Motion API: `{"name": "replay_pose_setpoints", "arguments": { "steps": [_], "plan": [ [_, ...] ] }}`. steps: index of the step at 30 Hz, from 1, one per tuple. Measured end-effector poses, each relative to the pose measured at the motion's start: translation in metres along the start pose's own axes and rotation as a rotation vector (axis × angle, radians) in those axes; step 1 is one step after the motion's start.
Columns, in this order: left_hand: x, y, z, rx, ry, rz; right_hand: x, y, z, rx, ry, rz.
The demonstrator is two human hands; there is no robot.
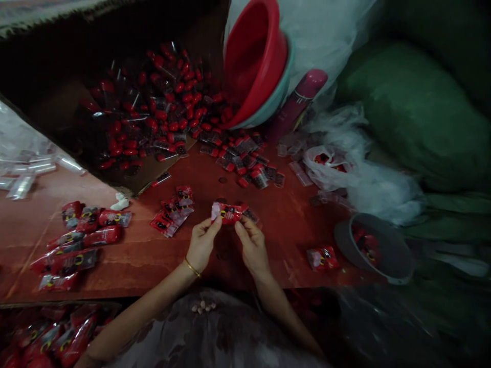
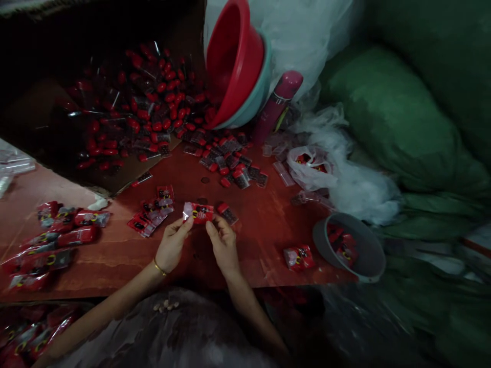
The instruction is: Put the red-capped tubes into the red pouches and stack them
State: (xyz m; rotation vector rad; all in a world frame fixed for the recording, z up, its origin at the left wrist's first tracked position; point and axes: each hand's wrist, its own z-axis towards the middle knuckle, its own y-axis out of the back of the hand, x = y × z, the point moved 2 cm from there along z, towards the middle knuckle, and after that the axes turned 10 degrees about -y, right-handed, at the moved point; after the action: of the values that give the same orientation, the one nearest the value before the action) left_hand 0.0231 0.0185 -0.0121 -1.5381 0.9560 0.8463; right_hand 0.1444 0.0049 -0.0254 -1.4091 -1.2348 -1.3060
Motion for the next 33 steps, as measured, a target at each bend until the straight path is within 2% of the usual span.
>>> {"name": "replay_pose_setpoints", "arguments": {
  "steps": [3, 4, 6, 8, 9, 11, 12, 14, 17, 19, 21, 25, 30, 33],
  "plan": [
    [-0.008, 0.003, 0.002, 0.069, -0.035, 0.072, 0.012, 0.003, 0.008, -0.014, 0.023, -0.094],
    [-0.014, 0.006, 0.005, 0.087, -0.060, 0.125, 0.019, 0.005, 0.012, 0.039, 0.063, -0.185],
    [-0.031, 0.013, 0.014, 0.161, -0.105, 0.308, 0.033, 0.010, 0.022, 0.227, 0.181, -0.419],
    [-0.044, 0.017, 0.023, 0.317, -0.120, 0.569, 0.046, 0.014, 0.031, 0.411, 0.286, -0.610],
    [-0.049, 0.019, 0.027, 0.390, -0.125, 0.676, 0.050, 0.015, 0.035, 0.464, 0.313, -0.658],
    [-0.051, 0.019, 0.032, 0.449, -0.148, 0.760, 0.053, 0.014, 0.041, 0.435, 0.312, -0.636],
    [-0.050, 0.018, 0.033, 0.422, -0.162, 0.733, 0.051, 0.013, 0.042, 0.373, 0.284, -0.572],
    [-0.044, 0.016, 0.033, 0.285, -0.176, 0.600, 0.041, 0.009, 0.040, 0.254, 0.182, -0.380],
    [-0.030, 0.014, 0.029, 0.061, -0.155, 0.380, 0.019, -0.002, 0.029, 0.231, -0.008, -0.104],
    [-0.022, 0.013, 0.026, 0.000, -0.117, 0.289, 0.007, -0.007, 0.022, 0.235, -0.103, 0.000],
    [-0.016, 0.013, 0.023, 0.005, -0.056, 0.238, 0.002, -0.009, 0.017, 0.194, -0.142, 0.049],
    [-0.011, 0.017, 0.016, 0.039, 0.061, 0.219, 0.004, -0.010, 0.017, 0.137, -0.055, -0.063],
    [-0.010, 0.024, 0.014, -0.087, 0.147, 0.150, 0.006, -0.019, 0.013, 0.121, 0.042, -0.281],
    [-0.012, 0.026, 0.015, -0.136, 0.189, 0.085, 0.010, -0.009, 0.013, 0.027, 0.154, -0.453]
  ]
}}
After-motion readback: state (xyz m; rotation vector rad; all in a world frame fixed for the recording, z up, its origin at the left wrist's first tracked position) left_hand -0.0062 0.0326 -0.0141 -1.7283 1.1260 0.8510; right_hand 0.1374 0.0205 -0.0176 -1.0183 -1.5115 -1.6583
